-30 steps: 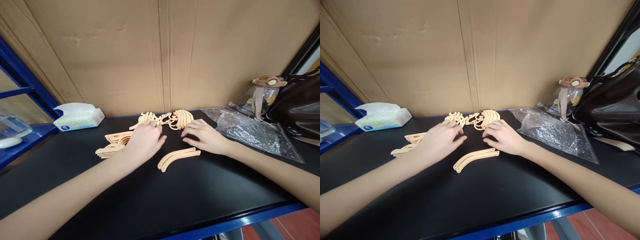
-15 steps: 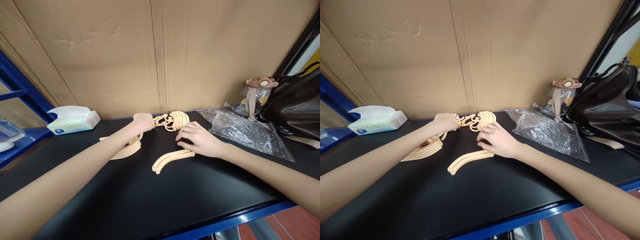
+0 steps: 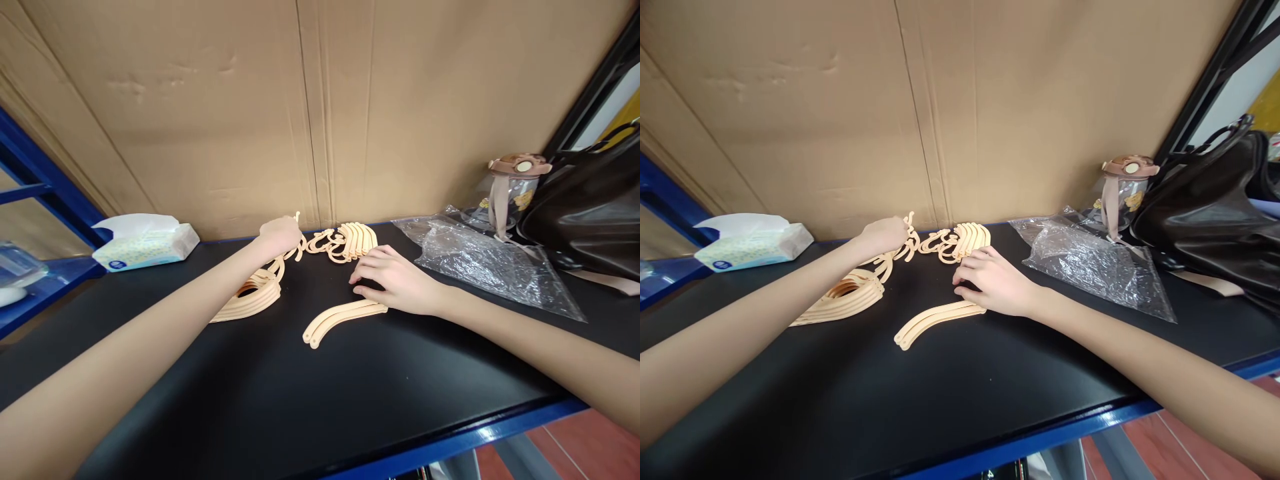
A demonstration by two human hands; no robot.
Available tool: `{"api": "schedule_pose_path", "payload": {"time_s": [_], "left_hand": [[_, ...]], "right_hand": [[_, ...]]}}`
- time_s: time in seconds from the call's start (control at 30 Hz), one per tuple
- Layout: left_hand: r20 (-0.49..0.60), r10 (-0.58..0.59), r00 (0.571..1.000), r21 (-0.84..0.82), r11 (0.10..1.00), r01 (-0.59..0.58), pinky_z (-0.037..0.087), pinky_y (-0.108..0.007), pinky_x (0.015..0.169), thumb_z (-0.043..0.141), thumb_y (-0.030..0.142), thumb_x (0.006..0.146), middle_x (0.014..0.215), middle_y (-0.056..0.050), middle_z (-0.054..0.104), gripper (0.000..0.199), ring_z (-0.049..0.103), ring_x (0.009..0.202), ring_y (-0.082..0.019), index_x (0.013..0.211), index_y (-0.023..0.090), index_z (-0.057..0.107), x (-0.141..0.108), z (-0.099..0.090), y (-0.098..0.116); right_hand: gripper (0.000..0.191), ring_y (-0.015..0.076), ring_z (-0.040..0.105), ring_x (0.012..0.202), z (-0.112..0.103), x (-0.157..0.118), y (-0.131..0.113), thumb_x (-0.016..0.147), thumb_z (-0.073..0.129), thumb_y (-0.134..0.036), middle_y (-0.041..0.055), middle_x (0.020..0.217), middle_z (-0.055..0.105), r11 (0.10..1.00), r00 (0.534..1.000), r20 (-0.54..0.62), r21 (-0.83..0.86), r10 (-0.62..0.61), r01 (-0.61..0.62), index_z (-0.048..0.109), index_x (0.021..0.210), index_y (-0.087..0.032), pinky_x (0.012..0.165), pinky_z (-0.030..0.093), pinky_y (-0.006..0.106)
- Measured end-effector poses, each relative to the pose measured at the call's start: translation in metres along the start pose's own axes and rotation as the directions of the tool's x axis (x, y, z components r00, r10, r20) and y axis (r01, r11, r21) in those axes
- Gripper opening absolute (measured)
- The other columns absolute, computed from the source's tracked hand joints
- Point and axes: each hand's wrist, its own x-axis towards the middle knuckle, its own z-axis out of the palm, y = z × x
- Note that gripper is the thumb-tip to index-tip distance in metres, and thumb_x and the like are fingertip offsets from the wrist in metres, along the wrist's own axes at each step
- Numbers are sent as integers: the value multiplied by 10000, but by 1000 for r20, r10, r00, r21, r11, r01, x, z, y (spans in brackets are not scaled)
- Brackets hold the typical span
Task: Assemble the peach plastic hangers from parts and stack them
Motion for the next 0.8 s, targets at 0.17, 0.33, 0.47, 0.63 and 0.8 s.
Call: {"api": "schedule_pose_path", "payload": {"time_s": [0.17,0.33,0.47,0.63,0.8], "left_hand": [[14,-5,1000,-15,1000,6,502,-415,852,524,388,926,1080,-81,626,315,616,969,-206,1099,133,588,3,6,4],[-22,-2,1000,-17,1000,2,508,-409,837,546,365,916,1084,-82,623,325,619,956,-205,1146,135,562,8,11,9],[-10,41,999,-8,999,-41,511,-393,827,566,347,907,1061,-72,630,273,621,943,-197,1079,137,595,15,15,12],[-13,64,998,-19,998,-65,504,-395,834,576,345,899,1061,-70,628,260,615,955,-200,1054,137,602,19,14,14],[-74,91,993,-92,991,-97,487,-347,759,603,371,852,909,-58,659,241,632,868,-201,917,140,626,14,7,10]], "right_hand": [[165,167,551,914,0,0,-1,917,513,-307,14,900,633,1000,1000,16,-5,8,-8,629,907,-190,926,316,350],[161,164,551,902,0,0,0,913,521,-305,13,896,635,1000,1000,6,-4,5,-5,632,906,-189,923,315,348],[157,166,554,900,0,0,1,910,526,-302,14,899,637,1000,1000,5,-5,8,-8,633,904,-188,927,310,349],[157,170,553,902,0,0,1,910,526,-299,17,898,640,1000,1000,8,-9,9,-9,635,905,-187,927,311,351],[158,167,556,902,0,0,1,913,521,-300,14,901,641,1000,1000,4,-4,7,-7,635,908,-190,931,306,351]]}}
